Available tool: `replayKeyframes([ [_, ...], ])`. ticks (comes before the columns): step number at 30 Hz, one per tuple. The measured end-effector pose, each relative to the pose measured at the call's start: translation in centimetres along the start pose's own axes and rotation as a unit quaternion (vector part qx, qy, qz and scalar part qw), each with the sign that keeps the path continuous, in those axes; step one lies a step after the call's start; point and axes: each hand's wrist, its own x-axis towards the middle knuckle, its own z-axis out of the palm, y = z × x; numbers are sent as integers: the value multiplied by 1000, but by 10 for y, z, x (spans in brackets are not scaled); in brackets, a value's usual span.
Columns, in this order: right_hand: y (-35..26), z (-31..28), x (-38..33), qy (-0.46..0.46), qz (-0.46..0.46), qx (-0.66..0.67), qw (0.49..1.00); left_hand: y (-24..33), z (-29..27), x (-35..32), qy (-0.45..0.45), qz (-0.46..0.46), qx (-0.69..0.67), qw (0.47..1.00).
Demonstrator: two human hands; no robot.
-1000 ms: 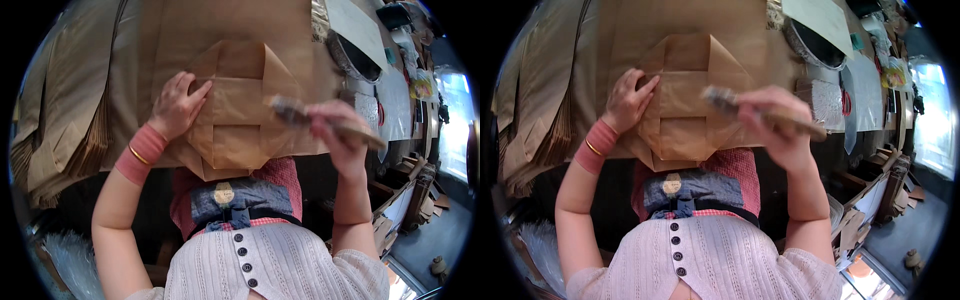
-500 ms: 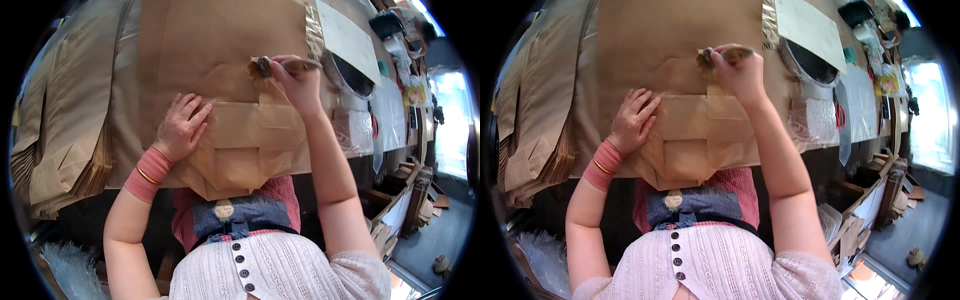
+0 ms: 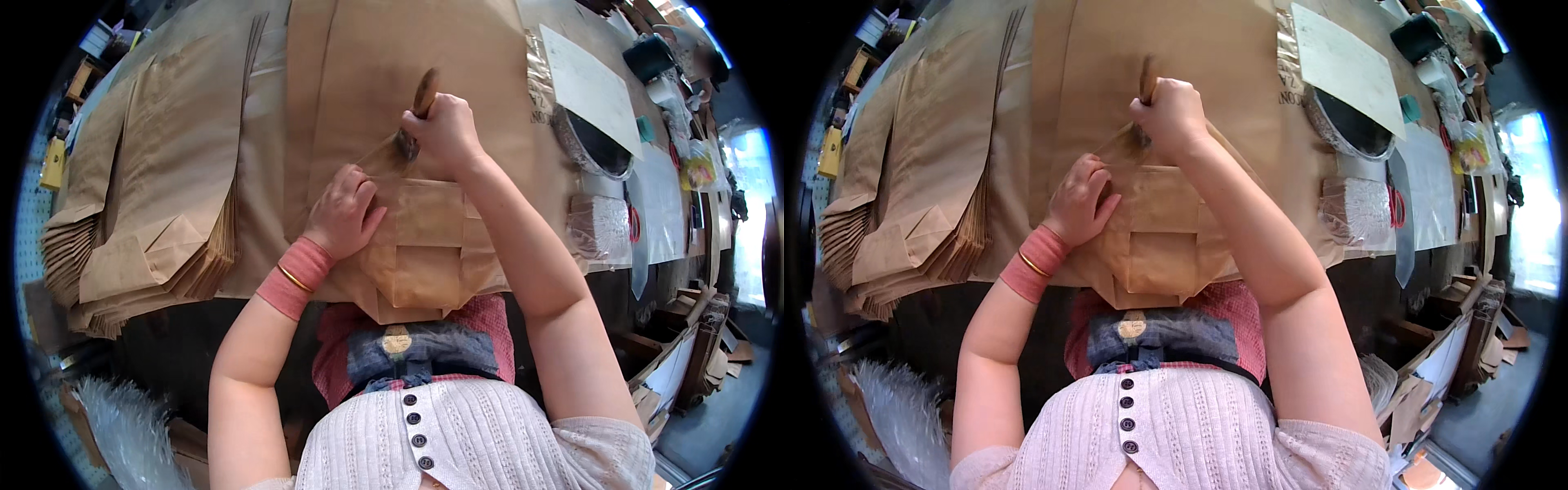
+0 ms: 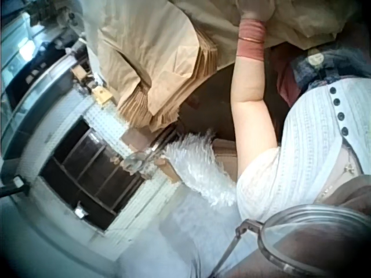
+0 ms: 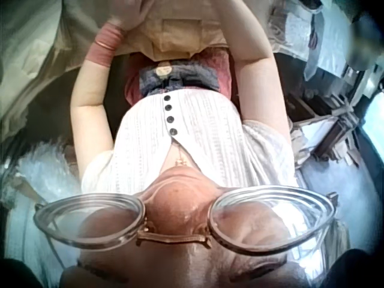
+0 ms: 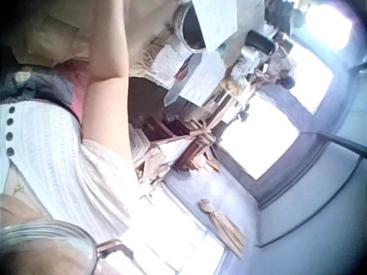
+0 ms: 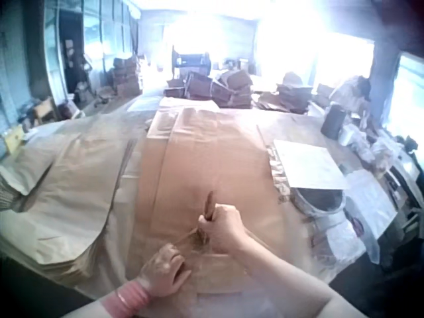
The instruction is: The person folds the top flaps of brown paper bags and applies glue to the edges using a brush. They then press the glued flaps together to seal the bags and place the finished items into a stack.
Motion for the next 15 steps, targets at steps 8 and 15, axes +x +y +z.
replayKeyframes([
  [8,55,-123,-104,31,-196,51,979,4,0,-1,-6,-8,17,1000],
  [15,191,-238,-164,42,-226,-369,900,5,2,-7,-14,6,57,998],
])
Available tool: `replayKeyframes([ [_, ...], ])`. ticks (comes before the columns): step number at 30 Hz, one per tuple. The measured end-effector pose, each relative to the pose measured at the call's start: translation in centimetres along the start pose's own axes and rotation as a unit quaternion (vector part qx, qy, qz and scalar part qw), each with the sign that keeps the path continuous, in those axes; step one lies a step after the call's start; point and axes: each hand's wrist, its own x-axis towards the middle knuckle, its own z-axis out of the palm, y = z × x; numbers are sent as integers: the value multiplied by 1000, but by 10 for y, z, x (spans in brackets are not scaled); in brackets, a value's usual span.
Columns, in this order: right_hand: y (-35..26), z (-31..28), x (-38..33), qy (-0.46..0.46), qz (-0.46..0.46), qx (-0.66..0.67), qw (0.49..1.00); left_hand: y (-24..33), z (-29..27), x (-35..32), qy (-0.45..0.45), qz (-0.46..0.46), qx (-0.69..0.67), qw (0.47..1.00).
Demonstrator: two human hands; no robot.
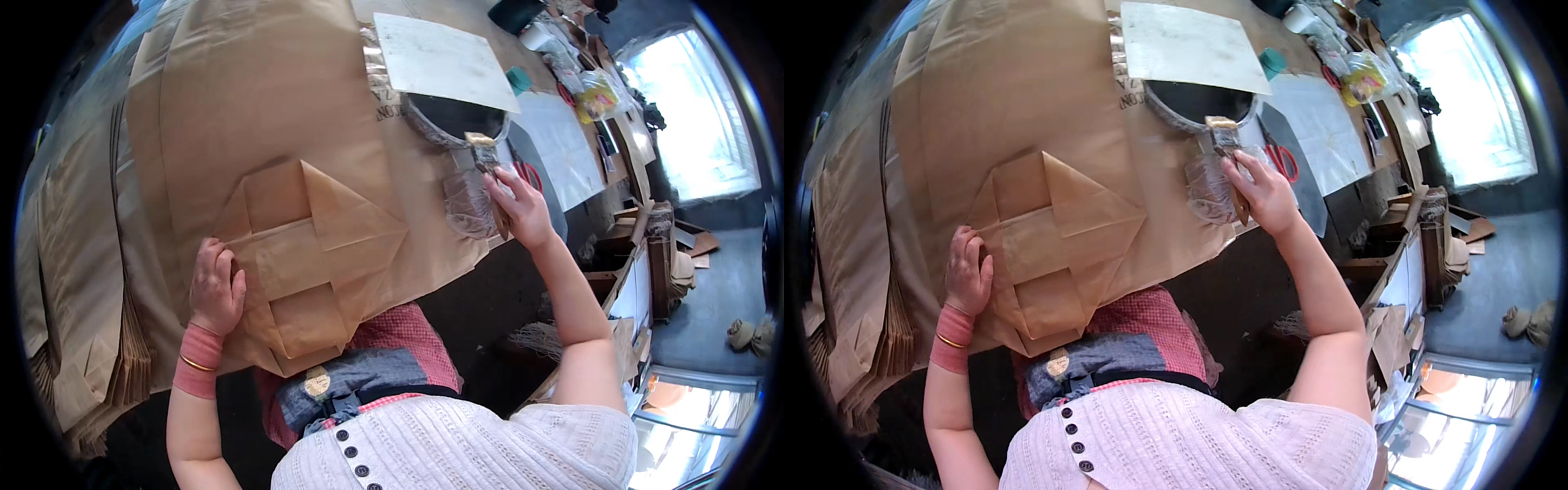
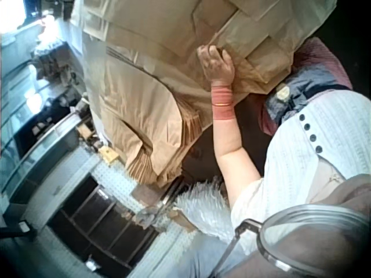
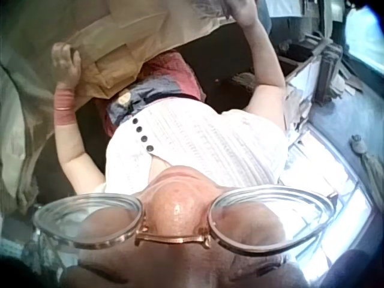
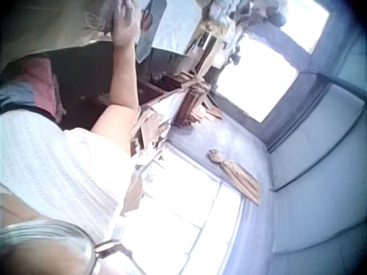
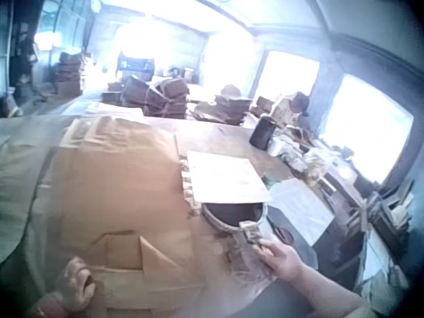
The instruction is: The person folds the top flaps of brown paper bags and applies glue to the edges using a brush. They then press the glued flaps together to seal the bags and place the finished items into a stack.
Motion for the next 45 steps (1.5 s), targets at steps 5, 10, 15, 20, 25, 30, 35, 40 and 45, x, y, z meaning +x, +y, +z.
replayKeyframes([
  [5,-68,-8,32,-46,104,152,982,-8,-22,35,-109,-80,-33,990],
  [10,-129,88,101,-56,147,342,926,-33,-29,92,-180,-228,-123,949],
  [15,-117,87,122,-204,38,348,914,-23,-41,76,-270,-51,70,959],
  [20,-150,85,77,-85,-102,79,988,-9,-25,15,-61,120,238,962],
  [25,-165,48,65,-159,-126,110,973,35,-47,-2,-134,96,162,973],
  [30,-166,44,59,-186,-131,202,953,40,-54,-5,-209,94,70,971],
  [35,-171,39,25,-110,-26,258,960,24,-54,-7,-251,-7,-206,946],
  [40,-212,46,15,-64,-9,254,965,35,-56,-15,-256,48,-149,954],
  [45,-196,64,17,-5,136,398,907,25,-48,-29,-136,11,-148,980],
])
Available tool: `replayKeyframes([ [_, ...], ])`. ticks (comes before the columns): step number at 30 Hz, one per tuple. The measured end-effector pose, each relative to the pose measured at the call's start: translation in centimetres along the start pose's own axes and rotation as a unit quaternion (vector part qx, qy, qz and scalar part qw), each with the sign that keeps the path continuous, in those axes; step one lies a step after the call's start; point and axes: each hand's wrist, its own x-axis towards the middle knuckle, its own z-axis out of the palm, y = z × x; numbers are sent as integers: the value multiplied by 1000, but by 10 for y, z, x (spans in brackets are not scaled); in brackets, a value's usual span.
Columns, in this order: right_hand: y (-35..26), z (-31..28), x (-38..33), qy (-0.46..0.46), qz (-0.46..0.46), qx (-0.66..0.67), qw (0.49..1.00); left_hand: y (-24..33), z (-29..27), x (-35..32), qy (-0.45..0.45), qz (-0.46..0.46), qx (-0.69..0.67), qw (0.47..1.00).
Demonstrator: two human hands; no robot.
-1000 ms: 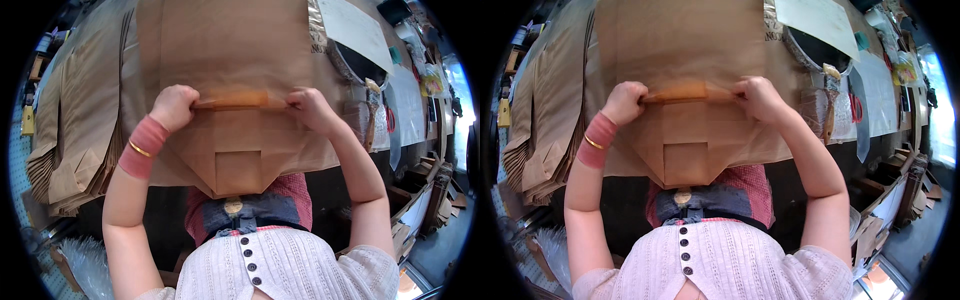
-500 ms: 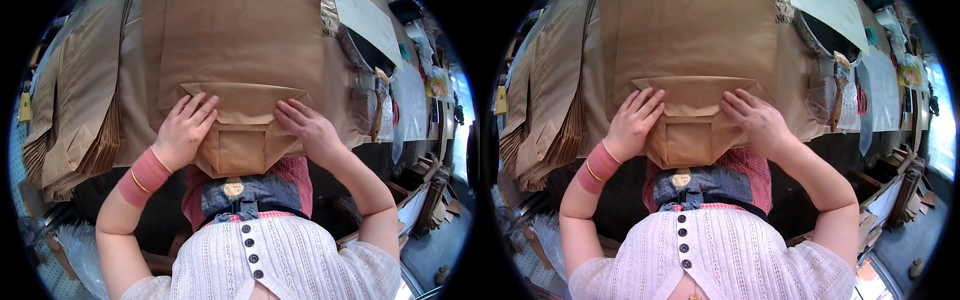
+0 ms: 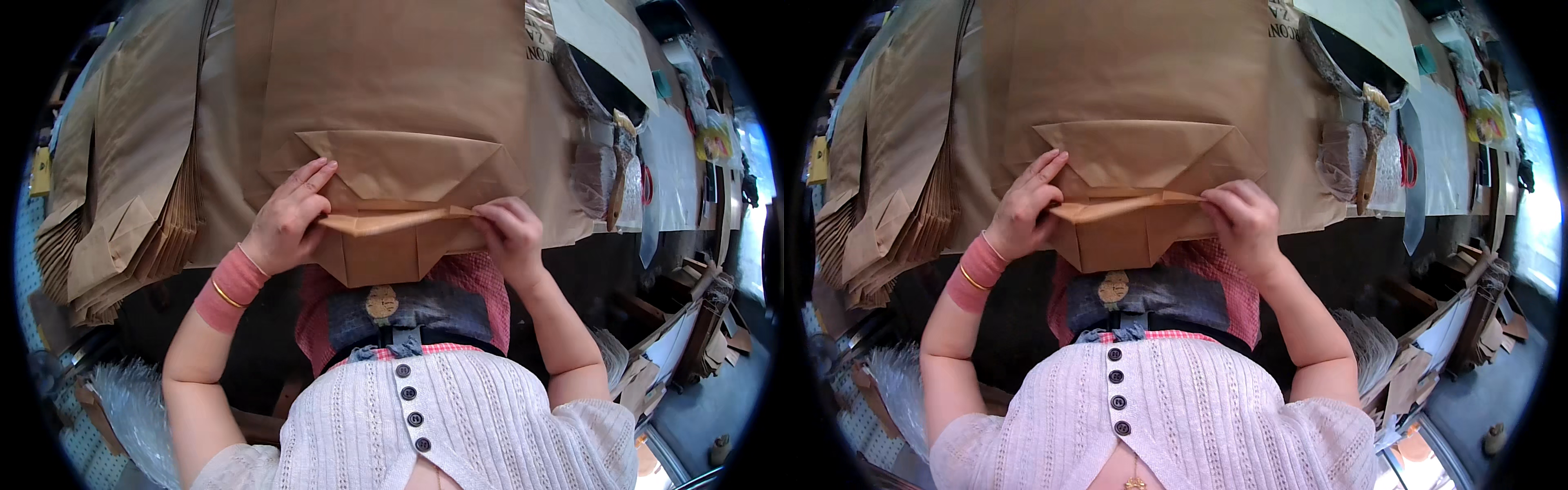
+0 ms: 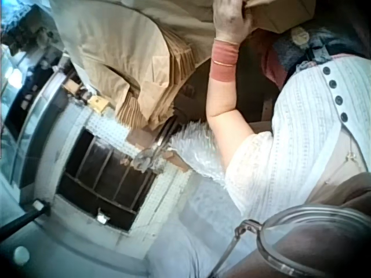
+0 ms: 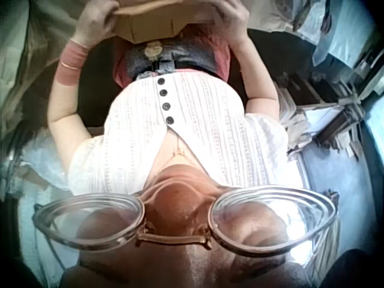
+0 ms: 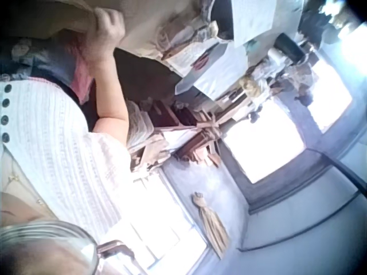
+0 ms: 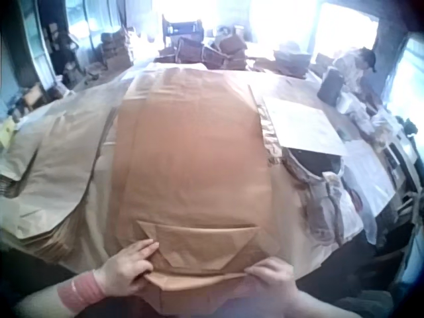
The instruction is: The person folds the top flaps of brown paper bags and applies glue to the edges using a brush. They then press the glued flaps together to seal the bags and place the finished items into a stack.
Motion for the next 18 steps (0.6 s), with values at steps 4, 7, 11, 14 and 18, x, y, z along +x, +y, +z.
replayKeyframes([
  [4,1,-5,38,-16,51,59,997,-9,1,24,92,-91,-94,987],
  [7,1,8,56,-4,130,92,987,-14,17,34,124,-180,-103,970],
  [11,7,25,56,34,110,5,993,-13,35,38,174,-170,55,968],
  [14,-1,27,68,31,132,-126,983,-11,38,50,197,-225,188,935],
  [18,-12,39,97,30,178,-282,942,-10,35,79,157,-280,282,904],
])
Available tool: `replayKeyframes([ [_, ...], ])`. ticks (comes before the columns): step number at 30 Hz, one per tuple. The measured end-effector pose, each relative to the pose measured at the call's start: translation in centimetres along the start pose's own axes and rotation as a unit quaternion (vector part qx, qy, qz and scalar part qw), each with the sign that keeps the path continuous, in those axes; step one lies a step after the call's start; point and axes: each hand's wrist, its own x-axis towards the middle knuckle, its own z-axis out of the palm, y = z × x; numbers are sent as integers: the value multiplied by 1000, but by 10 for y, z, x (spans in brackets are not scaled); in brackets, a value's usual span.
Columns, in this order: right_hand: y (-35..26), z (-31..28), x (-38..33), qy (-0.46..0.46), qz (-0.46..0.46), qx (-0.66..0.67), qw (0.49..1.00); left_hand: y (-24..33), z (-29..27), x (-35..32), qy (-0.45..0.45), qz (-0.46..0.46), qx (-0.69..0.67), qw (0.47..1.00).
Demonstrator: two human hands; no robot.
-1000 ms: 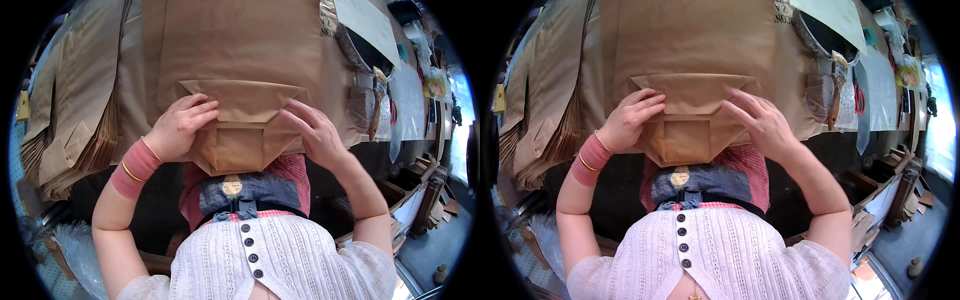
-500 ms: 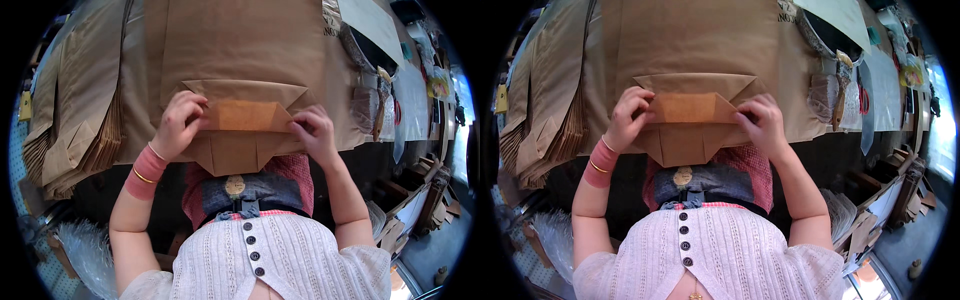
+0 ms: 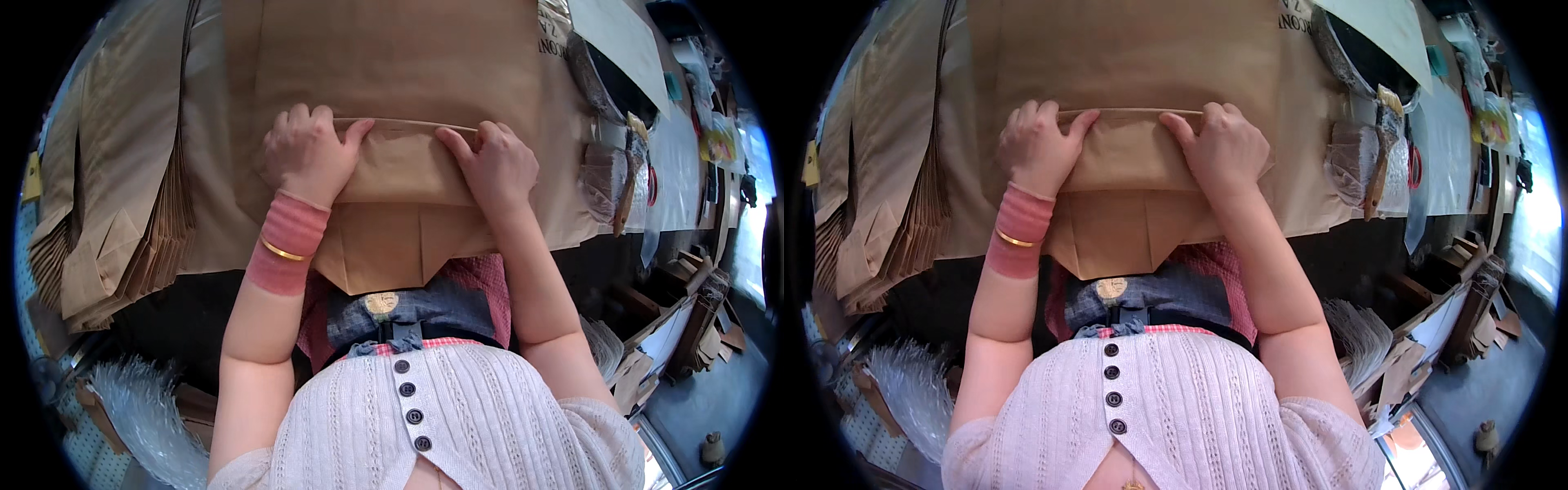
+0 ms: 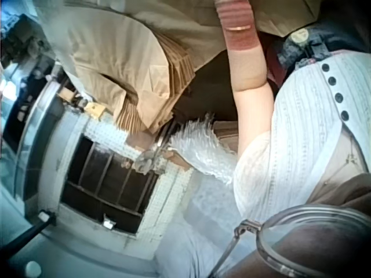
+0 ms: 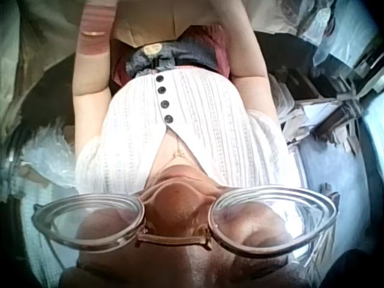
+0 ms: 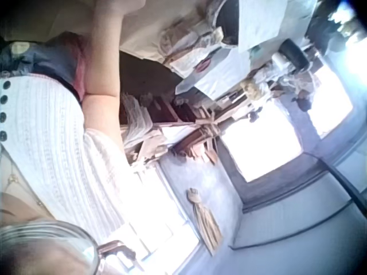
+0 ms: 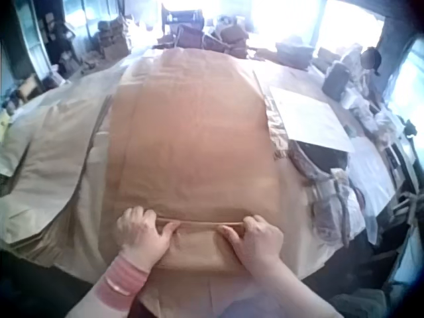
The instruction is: The person folds the top flaps of brown paper bags and applies glue to the edges using a brush. They then press the glued flaps together to seal the bags and place the finished items into a stack.
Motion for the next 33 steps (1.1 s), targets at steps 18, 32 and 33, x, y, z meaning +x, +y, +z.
replayKeyframes([
  [18,7,-22,-50,-102,-208,139,963,15,-32,-32,-207,170,17,963],
  [32,-9,-68,-36,-26,-294,341,892,-36,-121,14,6,242,185,952],
  [33,-9,-66,-37,-28,-292,348,890,-65,-143,16,124,303,71,942],
])
